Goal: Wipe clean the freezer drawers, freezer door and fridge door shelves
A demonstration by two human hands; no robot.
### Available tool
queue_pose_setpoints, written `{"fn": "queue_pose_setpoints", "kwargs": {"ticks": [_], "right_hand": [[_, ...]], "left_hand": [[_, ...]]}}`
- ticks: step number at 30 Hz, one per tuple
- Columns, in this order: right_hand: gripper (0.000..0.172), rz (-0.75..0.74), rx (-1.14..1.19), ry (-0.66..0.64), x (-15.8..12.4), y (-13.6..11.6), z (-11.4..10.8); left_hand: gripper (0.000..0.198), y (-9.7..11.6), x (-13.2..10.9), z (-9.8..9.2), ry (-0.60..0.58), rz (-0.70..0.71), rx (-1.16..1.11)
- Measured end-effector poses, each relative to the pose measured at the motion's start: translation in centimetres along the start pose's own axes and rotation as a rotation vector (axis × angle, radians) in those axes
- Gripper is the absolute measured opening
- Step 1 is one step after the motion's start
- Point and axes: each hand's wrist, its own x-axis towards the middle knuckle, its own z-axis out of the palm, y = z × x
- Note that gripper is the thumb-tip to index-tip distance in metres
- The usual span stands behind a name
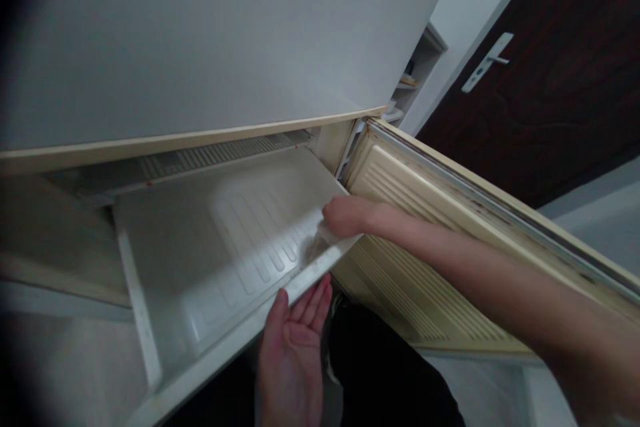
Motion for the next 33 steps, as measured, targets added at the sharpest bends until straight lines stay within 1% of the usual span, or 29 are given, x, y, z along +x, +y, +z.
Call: {"fn": "queue_pose_setpoints", "kwargs": {"ticks": [2, 3, 4, 5, 6, 7, 9, 10, 11, 12, 14, 16, 17, 18, 20, 23, 26, 29, 31, 33], "right_hand": [[0.024, 0.075, 0.047, 0.446, -3.9, -1.0, -0.3], [0.028, 0.113, 0.089, 0.645, -6.1, -1.4, -0.1], [0.029, 0.112, 0.137, 0.746, -8.3, -1.8, 0.4], [0.028, 0.088, 0.196, 0.750, -10.2, -2.2, 1.1], [0.026, 0.060, 0.261, 0.692, -11.8, -2.4, 2.2], [0.025, 0.037, 0.330, 0.587, -12.8, -2.6, 3.4], [0.023, 0.018, 0.472, 0.380, -13.3, -2.9, 6.2], [0.023, 0.024, 0.537, 0.314, -12.8, -3.0, 7.5], [0.026, 0.035, 0.594, 0.297, -12.0, -3.1, 8.6], [0.031, 0.046, 0.641, 0.321, -10.9, -3.3, 9.4], [0.037, 0.070, 0.712, 0.436, -8.4, -3.8, 10.4], [0.036, 0.100, 0.769, 0.540, -6.0, -4.3, 10.6], [0.035, 0.116, 0.798, 0.565, -4.9, -4.6, 10.6], [0.034, 0.133, 0.821, 0.573, -4.0, -4.8, 10.4], [0.030, 0.168, 0.839, 0.592, -2.3, -5.1, 10.0], [0.027, 0.193, 0.785, 0.622, -0.1, -5.0, 9.0], [0.030, 0.220, 0.686, 0.598, 2.0, -4.8, 7.5], [0.031, 0.178, 0.619, 0.561, 4.6, -5.3, 5.6], [0.033, 0.139, 0.590, 0.530, 6.6, -5.9, 4.2], [0.035, 0.147, 0.544, 0.499, 8.6, -6.4, 3.0]], "left_hand": [[0.054, 0.2, 0.2, 0.4, -0.027, 0.022, 0.013], [0.055, 0.3, 0.3, 0.6, -0.041, 0.034, 0.018], [0.057, 0.4, 0.4, 0.8, -0.056, 0.045, 0.020], [0.058, 0.5, 0.5, 1.0, -0.072, 0.055, 0.021], [0.058, 0.6, 0.6, 1.2, -0.090, 0.069, 0.024], [0.057, 0.8, 0.8, 1.4, -0.110, 0.083, 0.032], [0.052, 1.2, 1.1, 1.7, -0.122, 0.104, 0.060], [0.050, 1.4, 1.3, 1.9, -0.117, 0.114, 0.073], [0.049, 1.6, 1.5, 2.0, -0.111, 0.122, 0.085], [0.048, 1.9, 1.7, 2.2, -0.110, 0.130, 0.095], [0.047, 2.4, 2.0, 2.3, -0.133, 0.156, 0.117], [0.048, 2.9, 2.3, 2.3, -0.187, 0.186, 0.158], [0.049, 3.1, 2.3, 2.2, -0.208, 0.202, 0.187], [0.049, 3.2, 2.4, 2.1, -0.221, 0.223, 0.222], [0.050, 3.2, 2.4, 1.7, -0.211, 0.267, 0.309], [0.050, 3.0, 2.5, 1.2, -0.138, 0.295, 0.426], [0.046, 2.8, 2.9, 1.0, -0.076, 0.274, 0.461], [0.039, 2.8, 3.4, 1.0, -0.029, 0.232, 0.432], [0.037, 2.7, 3.6, 1.0, -0.012, 0.213, 0.429], [0.037, 2.6, 3.8, 1.0, -0.021, 0.204, 0.451]]}}
